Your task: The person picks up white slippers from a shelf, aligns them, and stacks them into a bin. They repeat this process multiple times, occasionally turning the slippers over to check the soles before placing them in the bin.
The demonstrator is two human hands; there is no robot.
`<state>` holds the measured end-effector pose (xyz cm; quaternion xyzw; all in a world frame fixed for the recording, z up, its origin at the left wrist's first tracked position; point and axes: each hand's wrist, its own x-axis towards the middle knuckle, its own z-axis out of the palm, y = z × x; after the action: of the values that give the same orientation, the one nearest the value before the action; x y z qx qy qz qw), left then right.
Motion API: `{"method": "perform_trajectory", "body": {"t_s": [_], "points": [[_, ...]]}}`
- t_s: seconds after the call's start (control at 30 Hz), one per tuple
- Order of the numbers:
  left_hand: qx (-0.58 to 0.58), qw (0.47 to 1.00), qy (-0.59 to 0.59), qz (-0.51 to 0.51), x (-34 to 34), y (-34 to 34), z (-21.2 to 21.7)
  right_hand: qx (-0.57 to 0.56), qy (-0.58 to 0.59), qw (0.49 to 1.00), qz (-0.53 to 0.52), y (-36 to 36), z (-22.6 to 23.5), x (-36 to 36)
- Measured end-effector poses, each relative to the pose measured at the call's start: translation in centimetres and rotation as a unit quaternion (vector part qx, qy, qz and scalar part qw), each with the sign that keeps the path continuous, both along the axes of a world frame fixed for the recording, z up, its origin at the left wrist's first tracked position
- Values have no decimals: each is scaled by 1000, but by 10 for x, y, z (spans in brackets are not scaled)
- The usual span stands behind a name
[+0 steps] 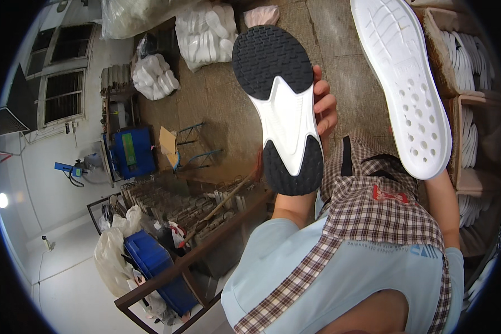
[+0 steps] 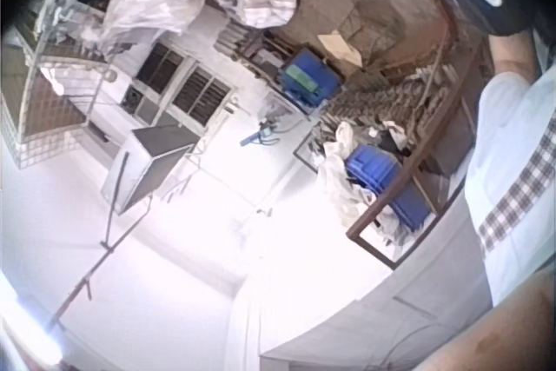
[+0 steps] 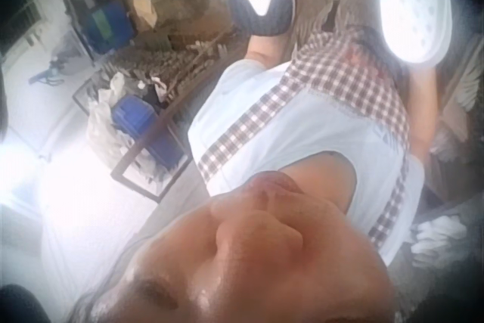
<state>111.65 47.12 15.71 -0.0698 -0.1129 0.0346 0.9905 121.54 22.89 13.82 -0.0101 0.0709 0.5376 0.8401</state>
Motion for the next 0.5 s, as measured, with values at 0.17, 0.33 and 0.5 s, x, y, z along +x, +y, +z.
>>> {"method": "perform_trajectory", "body": {"t_s": [0.17, 0.33, 0.5], "points": [[38, 999, -2, -3, 3, 1, 9, 15, -5, 1000, 13, 1, -3, 5], [386, 889, 247, 7, 17, 1, 23, -154, -161, 974, -32, 5, -13, 15], [582, 758, 294, -18, 42, -2, 25, -117, -137, 983, -22, 9, -28, 17]]}}
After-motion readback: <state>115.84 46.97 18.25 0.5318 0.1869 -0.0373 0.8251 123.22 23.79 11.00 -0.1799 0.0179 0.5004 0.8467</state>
